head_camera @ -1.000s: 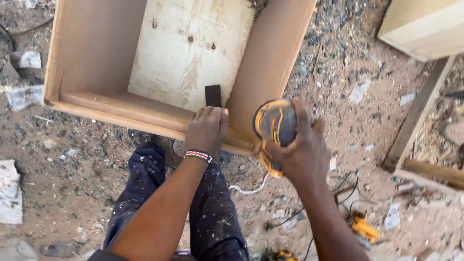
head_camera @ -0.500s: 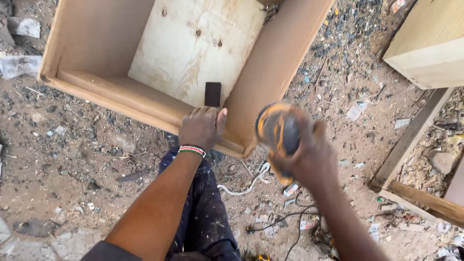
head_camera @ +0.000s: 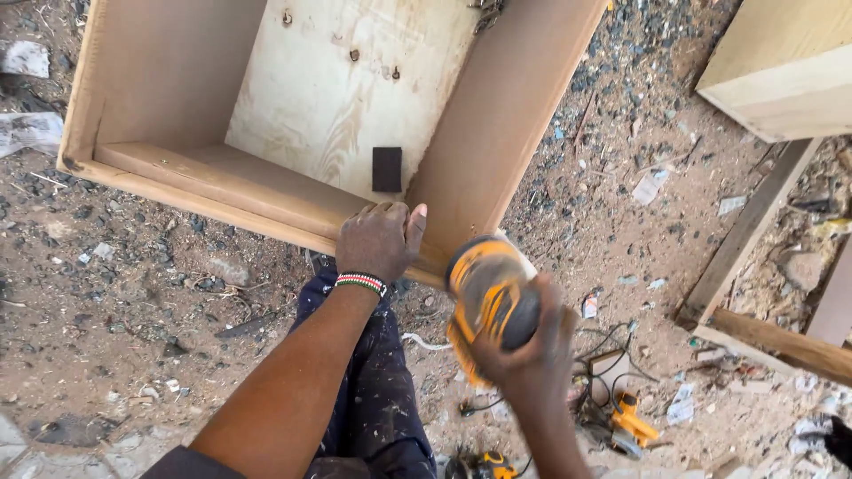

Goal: The person uses a yellow and black orbital sander to smooth the edges and surfaces of a light-colored wooden cabinet. They work on the exterior edges, the top surface, and the interior shelves of the cabinet, which is positioned on a dirt ground.

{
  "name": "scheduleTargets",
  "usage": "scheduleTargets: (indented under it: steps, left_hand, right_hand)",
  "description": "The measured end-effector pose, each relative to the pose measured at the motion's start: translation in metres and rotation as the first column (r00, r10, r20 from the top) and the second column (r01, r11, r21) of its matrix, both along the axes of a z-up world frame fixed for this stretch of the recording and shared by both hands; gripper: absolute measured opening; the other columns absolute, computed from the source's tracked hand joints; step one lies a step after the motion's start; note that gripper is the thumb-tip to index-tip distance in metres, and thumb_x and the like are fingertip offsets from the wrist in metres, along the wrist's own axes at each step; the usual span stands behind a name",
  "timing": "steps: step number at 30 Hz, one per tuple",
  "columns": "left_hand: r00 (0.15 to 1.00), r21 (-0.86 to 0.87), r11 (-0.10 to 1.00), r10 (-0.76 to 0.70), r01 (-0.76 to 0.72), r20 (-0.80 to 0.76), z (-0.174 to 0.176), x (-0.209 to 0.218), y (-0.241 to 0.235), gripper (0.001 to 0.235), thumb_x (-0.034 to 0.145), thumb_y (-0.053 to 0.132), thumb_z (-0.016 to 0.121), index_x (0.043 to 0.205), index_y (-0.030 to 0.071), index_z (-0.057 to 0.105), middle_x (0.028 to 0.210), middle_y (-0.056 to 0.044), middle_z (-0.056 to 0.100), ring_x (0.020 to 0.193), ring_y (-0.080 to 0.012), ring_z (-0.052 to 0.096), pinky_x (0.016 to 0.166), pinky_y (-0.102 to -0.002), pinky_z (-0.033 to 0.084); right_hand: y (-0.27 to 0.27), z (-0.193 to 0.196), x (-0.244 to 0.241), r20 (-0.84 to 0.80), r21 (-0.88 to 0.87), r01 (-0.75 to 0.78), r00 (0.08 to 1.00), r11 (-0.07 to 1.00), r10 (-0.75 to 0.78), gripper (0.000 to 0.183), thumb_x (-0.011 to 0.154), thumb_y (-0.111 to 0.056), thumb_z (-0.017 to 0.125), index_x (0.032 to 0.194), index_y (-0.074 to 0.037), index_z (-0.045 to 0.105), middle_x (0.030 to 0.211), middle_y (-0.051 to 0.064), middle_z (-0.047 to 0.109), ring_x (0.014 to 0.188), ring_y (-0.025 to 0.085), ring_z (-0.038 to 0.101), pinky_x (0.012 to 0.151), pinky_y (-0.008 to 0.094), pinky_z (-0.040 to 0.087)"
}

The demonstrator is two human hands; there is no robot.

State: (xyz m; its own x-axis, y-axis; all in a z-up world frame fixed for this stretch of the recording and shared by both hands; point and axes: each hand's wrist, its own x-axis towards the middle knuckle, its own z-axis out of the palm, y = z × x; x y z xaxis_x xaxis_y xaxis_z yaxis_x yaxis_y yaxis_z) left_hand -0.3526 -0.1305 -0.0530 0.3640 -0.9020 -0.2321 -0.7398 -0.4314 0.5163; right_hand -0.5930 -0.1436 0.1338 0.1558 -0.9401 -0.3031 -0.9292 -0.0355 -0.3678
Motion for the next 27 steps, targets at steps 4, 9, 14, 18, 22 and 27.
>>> scheduleTargets:
  steps: [4, 9, 14, 18, 22, 27]
  left_hand:
    - [1.000, 0.028, 0.999, -0.019, 0.019, -0.006, 0.002, 0.004, -0.002, 0.053, 0.121, 0.053, 0.059, 0.088, 0.016, 0.076, 0.089, -0.017, 0.083, 0.082, -0.0484, 0.079, 0.068, -0.065, 0.058]
    - [0.988, 0.195, 0.977, -0.062, 0.089, -0.140, 0.011, 0.010, -0.008, 0.059, 0.124, 0.061, 0.048, 0.091, 0.018, 0.071, 0.091, -0.016, 0.083, 0.088, -0.0481, 0.079, 0.071, -0.067, 0.058]
    - [0.855, 0.378, 0.812, -0.259, 0.445, -0.449, 0.033, 0.033, -0.029, 0.048, 0.116, 0.058, 0.050, 0.114, 0.021, 0.080, 0.127, -0.012, 0.086, 0.130, -0.0421, 0.072, 0.107, -0.065, 0.055]
    - [0.778, 0.343, 0.724, -0.424, 0.599, -0.463, 0.028, 0.034, -0.027, 0.034, 0.112, 0.052, 0.061, 0.124, 0.027, 0.082, 0.142, 0.002, 0.083, 0.141, -0.0330, 0.066, 0.112, -0.063, 0.055]
    - [0.710, 0.324, 0.641, -0.550, 0.696, -0.440, 0.026, 0.034, -0.026, 0.055, 0.105, 0.071, 0.064, 0.139, 0.033, 0.083, 0.150, 0.004, 0.080, 0.146, -0.0300, 0.065, 0.117, -0.062, 0.051]
    - [0.673, 0.423, 0.525, -0.617, 0.739, -0.409, 0.036, 0.029, -0.034, 0.077, 0.102, 0.087, 0.052, 0.159, 0.040, 0.076, 0.168, 0.004, 0.071, 0.157, -0.0311, 0.060, 0.123, -0.066, 0.044]
  right_hand:
    - [-0.041, 0.020, 0.030, -0.035, 0.070, 0.179, 0.984, 0.981, -0.177, 0.117, 0.074, -0.040, 0.092, 0.180, -0.022, 0.046, 0.143, 0.024, 0.060, 0.121, 0.049, 0.070, 0.091, 0.069, 0.060]
    - [0.033, 0.023, 0.025, -0.096, 0.157, 0.249, 0.967, 0.956, -0.236, 0.116, 0.072, -0.048, 0.098, 0.174, -0.026, 0.049, 0.139, 0.018, 0.060, 0.107, 0.041, 0.077, 0.072, 0.065, 0.071]
    - [0.151, -0.024, 0.029, 0.023, -0.050, 0.347, 0.938, 0.936, -0.347, 0.116, 0.068, -0.039, 0.100, 0.171, -0.011, 0.054, 0.149, 0.022, 0.068, 0.132, 0.049, 0.072, 0.100, 0.066, 0.062]
    - [0.138, -0.007, 0.055, 0.144, 0.299, 0.788, 0.520, 0.538, -0.842, 0.121, 0.062, -0.015, 0.096, 0.172, -0.020, 0.046, 0.162, 0.021, 0.060, 0.129, 0.034, 0.073, 0.111, 0.047, 0.066]
    - [0.082, 0.008, 0.030, 0.215, 0.552, 0.789, 0.180, 0.271, -0.960, 0.114, 0.069, -0.002, 0.085, 0.172, -0.020, 0.038, 0.144, 0.027, 0.071, 0.115, 0.049, 0.086, 0.096, 0.068, 0.081]
    - [0.112, -0.100, -0.083, 0.482, 0.848, 0.267, -0.028, 0.458, -0.876, 0.102, 0.075, -0.011, 0.080, 0.167, -0.014, 0.037, 0.118, 0.022, 0.072, 0.087, 0.040, 0.082, 0.063, 0.052, 0.076]
